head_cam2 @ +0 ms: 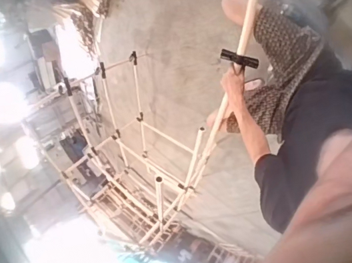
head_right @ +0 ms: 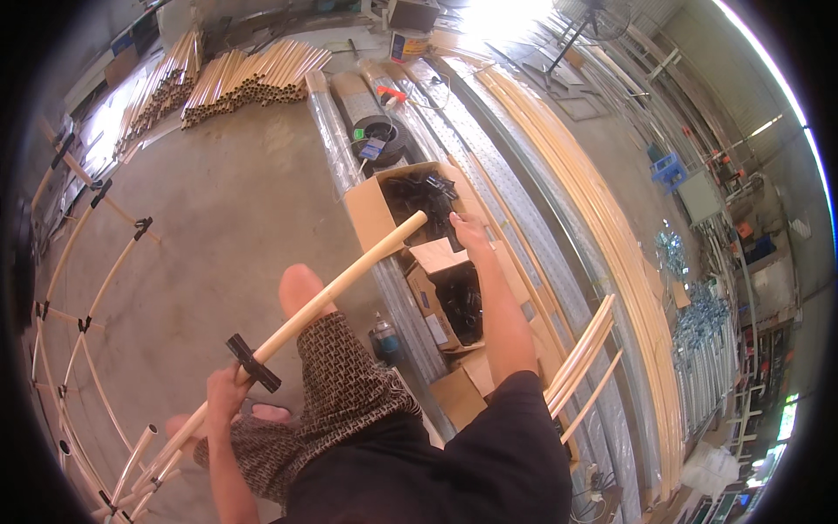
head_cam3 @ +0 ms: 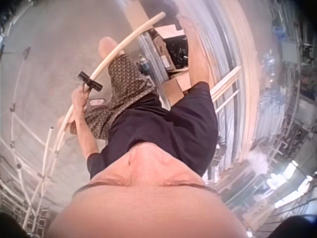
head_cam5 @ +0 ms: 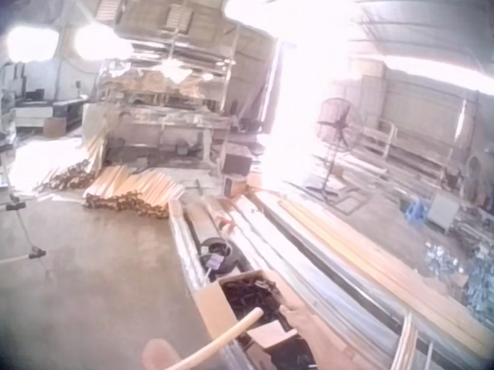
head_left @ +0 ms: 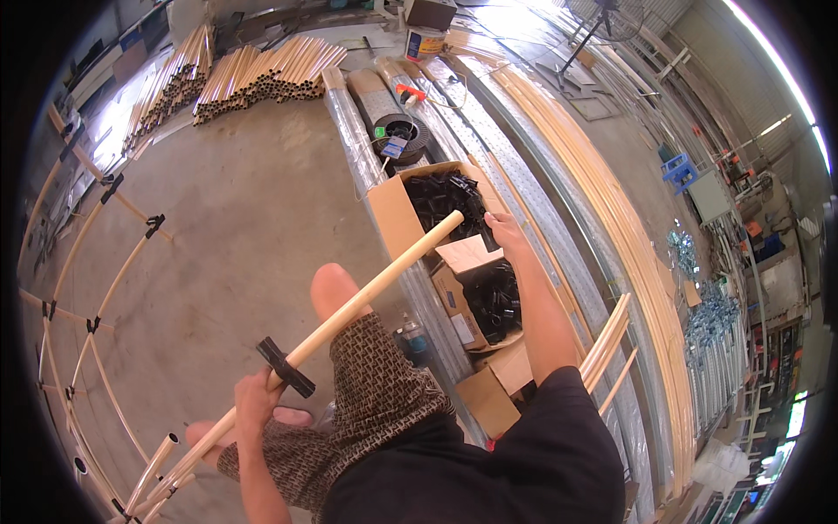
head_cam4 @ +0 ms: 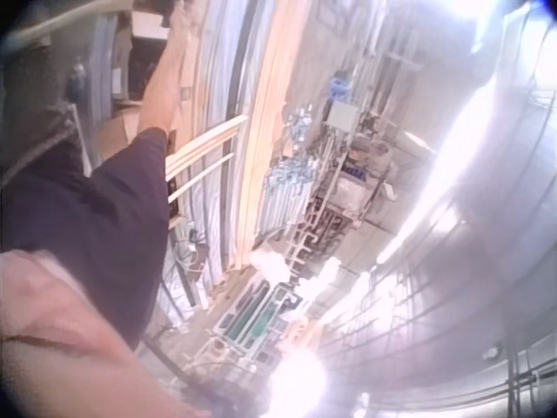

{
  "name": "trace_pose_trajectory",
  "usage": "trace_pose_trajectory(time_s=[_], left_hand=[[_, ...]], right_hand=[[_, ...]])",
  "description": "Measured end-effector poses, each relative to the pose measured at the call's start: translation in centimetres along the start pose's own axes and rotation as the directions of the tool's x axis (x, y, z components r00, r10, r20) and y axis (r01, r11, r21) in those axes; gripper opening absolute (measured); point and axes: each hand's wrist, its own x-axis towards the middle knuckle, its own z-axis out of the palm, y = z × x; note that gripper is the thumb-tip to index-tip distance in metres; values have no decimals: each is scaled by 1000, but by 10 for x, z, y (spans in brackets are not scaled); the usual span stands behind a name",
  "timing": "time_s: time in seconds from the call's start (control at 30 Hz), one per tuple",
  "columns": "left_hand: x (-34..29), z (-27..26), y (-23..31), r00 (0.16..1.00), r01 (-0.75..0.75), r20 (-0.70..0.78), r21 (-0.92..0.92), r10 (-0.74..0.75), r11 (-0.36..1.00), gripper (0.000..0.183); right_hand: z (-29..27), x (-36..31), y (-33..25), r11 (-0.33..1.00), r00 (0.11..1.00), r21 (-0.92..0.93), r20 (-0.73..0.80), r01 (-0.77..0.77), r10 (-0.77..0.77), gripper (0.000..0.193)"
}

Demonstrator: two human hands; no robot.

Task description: The person attaches several plastic joint connectors to a long wooden pole and then connects the assembly to a larger structural framework made of similar poles.

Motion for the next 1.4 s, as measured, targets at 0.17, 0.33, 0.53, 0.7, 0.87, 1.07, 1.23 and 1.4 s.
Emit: trace_pose_trajectory(time_s=[0.17,0.33,0.53,0.7,0.87,1.07,1.23,1.4], left_hand=[[5,5,-10,1000,-2,-25,61,4,998,27],[10,14,-17,999,-19,-44,66,22,998,25],[14,20,-18,995,-39,-86,83,46,996,23],[13,16,-17,995,-46,-81,112,55,993,22],[15,21,-18,997,-43,-65,136,52,990,25],[16,24,-17,995,-66,-67,130,75,989,29],[15,23,-16,997,-30,-66,150,40,988,29],[17,22,-15,998,4,-56,128,3,992,32]], right_hand=[[22,1,-23,998,998,1,36,-57,57,52],[39,13,-26,981,995,175,76,-82,70,50],[48,41,-9,972,996,233,83,24,-44,39],[35,45,-11,992,987,126,152,24,-43,50],[22,57,-3,999,981,44,193,-13,4,58],[19,59,-7,941,950,297,304,-162,67,38],[27,36,-22,996,972,81,234,-22,2,43],[38,6,-51,919,971,-340,195,201,-140,39]])
